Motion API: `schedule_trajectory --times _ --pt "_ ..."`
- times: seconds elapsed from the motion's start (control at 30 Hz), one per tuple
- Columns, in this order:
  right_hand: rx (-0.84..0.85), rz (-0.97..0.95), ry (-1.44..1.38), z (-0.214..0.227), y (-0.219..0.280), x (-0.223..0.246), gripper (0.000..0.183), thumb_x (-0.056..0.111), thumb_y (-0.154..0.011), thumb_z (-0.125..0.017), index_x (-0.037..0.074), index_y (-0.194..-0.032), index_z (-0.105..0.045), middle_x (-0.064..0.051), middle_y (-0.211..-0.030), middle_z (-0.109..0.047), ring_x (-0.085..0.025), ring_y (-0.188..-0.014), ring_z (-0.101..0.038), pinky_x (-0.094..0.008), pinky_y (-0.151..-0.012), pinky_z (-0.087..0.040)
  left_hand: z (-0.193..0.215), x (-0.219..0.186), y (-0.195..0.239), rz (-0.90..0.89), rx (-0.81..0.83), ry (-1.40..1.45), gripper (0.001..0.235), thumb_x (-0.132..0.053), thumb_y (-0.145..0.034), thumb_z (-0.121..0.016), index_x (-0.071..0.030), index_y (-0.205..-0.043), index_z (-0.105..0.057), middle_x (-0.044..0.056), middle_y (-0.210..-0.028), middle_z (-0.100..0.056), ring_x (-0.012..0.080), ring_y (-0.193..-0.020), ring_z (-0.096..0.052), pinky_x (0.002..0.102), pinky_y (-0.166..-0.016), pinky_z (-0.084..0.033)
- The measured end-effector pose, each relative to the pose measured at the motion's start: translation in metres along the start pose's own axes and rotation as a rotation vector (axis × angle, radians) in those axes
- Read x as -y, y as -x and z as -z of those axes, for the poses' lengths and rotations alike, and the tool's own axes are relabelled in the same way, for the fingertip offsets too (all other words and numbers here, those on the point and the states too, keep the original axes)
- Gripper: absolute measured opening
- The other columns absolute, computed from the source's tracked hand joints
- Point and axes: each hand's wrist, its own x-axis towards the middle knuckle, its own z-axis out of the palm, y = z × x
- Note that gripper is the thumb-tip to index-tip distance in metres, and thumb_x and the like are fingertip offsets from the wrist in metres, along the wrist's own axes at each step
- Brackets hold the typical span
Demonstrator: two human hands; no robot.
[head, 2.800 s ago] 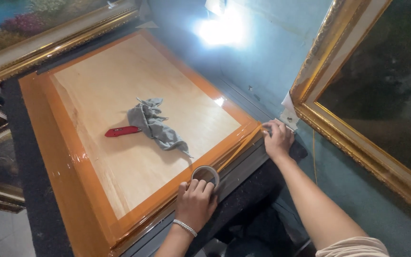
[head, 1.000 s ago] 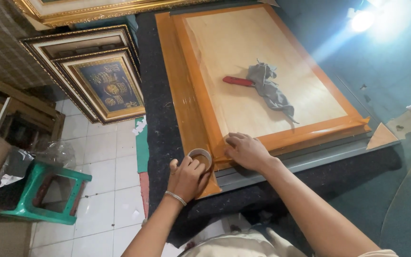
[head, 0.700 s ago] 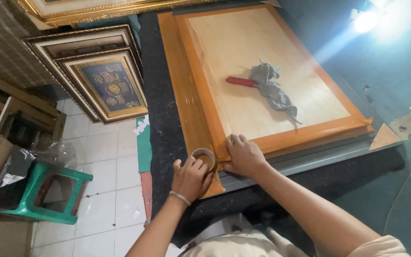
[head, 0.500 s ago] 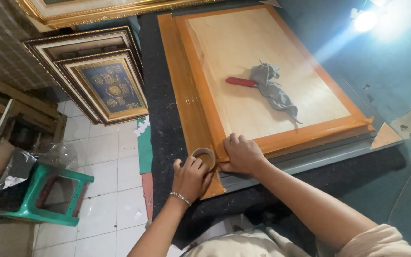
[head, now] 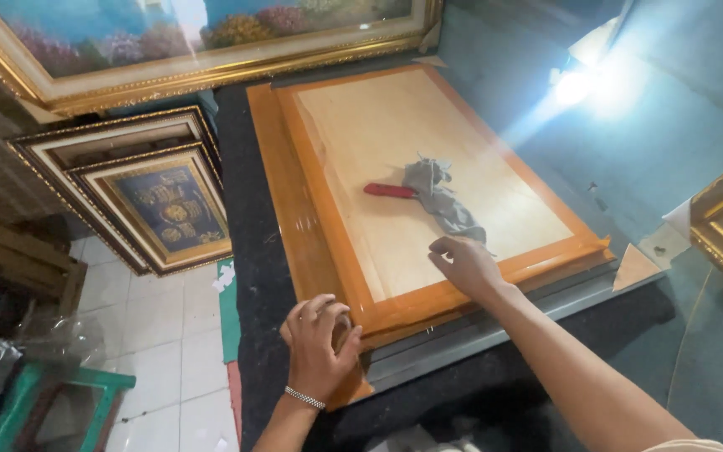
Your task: Applying brown adhesive tape to the back of a picture frame to seal the backing, then cutting the tape and smoothing it with a cloth.
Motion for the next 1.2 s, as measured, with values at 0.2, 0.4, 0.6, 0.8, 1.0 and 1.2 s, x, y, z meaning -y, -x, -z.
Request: schedule_trajectory --times 0.2,0.4,0.6,0.8,1.0,1.2 --pt "-0.080 -0.326 -0.071 0.042 -0.037 -0.004 0.034 0.014 -0.085 -0.036 0.015 -0.108 -0.061 -0.010 -0.104 -0.056 -0.028 -0.074 -0.060 -0.035 -0.061 -0.050 -0.011 -0.022 -0.036 0.202 -0.018 0.085 0.029 -0.034 -0.071 -0.058 -0.022 -0.097 -0.057 -0.001 -0.114 -0.049 0.0258 -0.109 -0.038 0.047 -0.084 -0.030" --pt "0.174 -0.281 0.141 0.054 -0.053 0.016 0.047 0.036 -0.079 -0.037 0.022 -0.124 -0.038 -0.011 -0.098 -0.059 -0.031 -0.083 -0.057 -0.041 -0.064 -0.045 -0.018 -0.034 -0.053 0.286 -0.020 0.051 0.029 -0.031 -0.071 -0.062 -0.023 -0.099 -0.057 -0.002 -0.118 -0.048 0.0258 -0.112 -0.036 0.044 -0.084 -0.032" --pt "-0.421 -0.531 -0.188 0.054 -0.130 -0.061 0.049 0.004 -0.058 -0.029 0.025 -0.099 -0.047 -0.003 -0.113 -0.035 -0.023 -0.108 -0.028 -0.035 -0.084 -0.027 -0.017 -0.022 -0.044 0.452 -0.133 0.013 0.029 -0.030 -0.069 -0.060 -0.023 -0.097 -0.059 -0.003 -0.117 -0.049 0.0246 -0.114 -0.034 0.046 -0.087 -0.028" --pt "-0.140 -0.018 -0.107 -0.009 -0.163 0.000 0.031 0.022 -0.074 -0.042 0.021 -0.100 -0.058 -0.011 -0.088 -0.064 -0.032 -0.085 -0.058 -0.040 -0.074 -0.043 -0.017 -0.021 -0.040 0.564 -0.097 0.022 0.033 -0.031 -0.070 -0.057 -0.022 -0.102 -0.057 0.000 -0.116 -0.049 0.0251 -0.113 -0.033 0.043 -0.089 -0.028" --pt "0.325 0.141 0.347 -0.055 -0.192 -0.003 0.031 0.013 -0.088 -0.024 0.003 -0.110 -0.043 -0.020 -0.102 -0.052 -0.044 -0.094 -0.053 -0.056 -0.090 -0.033 -0.003 -0.024 -0.025 0.656 -0.045 0.023 0.042 -0.036 -0.069 -0.055 -0.022 -0.108 -0.055 0.001 -0.124 -0.046 0.0258 -0.118 -0.031 0.047 -0.093 -0.025" --pt "0.379 -0.093 0.288 -0.055 -0.164 0.022 0.067 0.036 -0.080 -0.040 0.001 -0.134 -0.021 -0.020 -0.122 -0.044 -0.034 -0.109 -0.048 -0.043 -0.084 -0.043 0.011 -0.026 -0.004 0.801 0.051 0.082 0.049 -0.030 -0.066 -0.062 -0.018 -0.112 -0.050 0.003 -0.126 -0.042 0.0238 -0.119 -0.029 0.044 -0.095 -0.034"
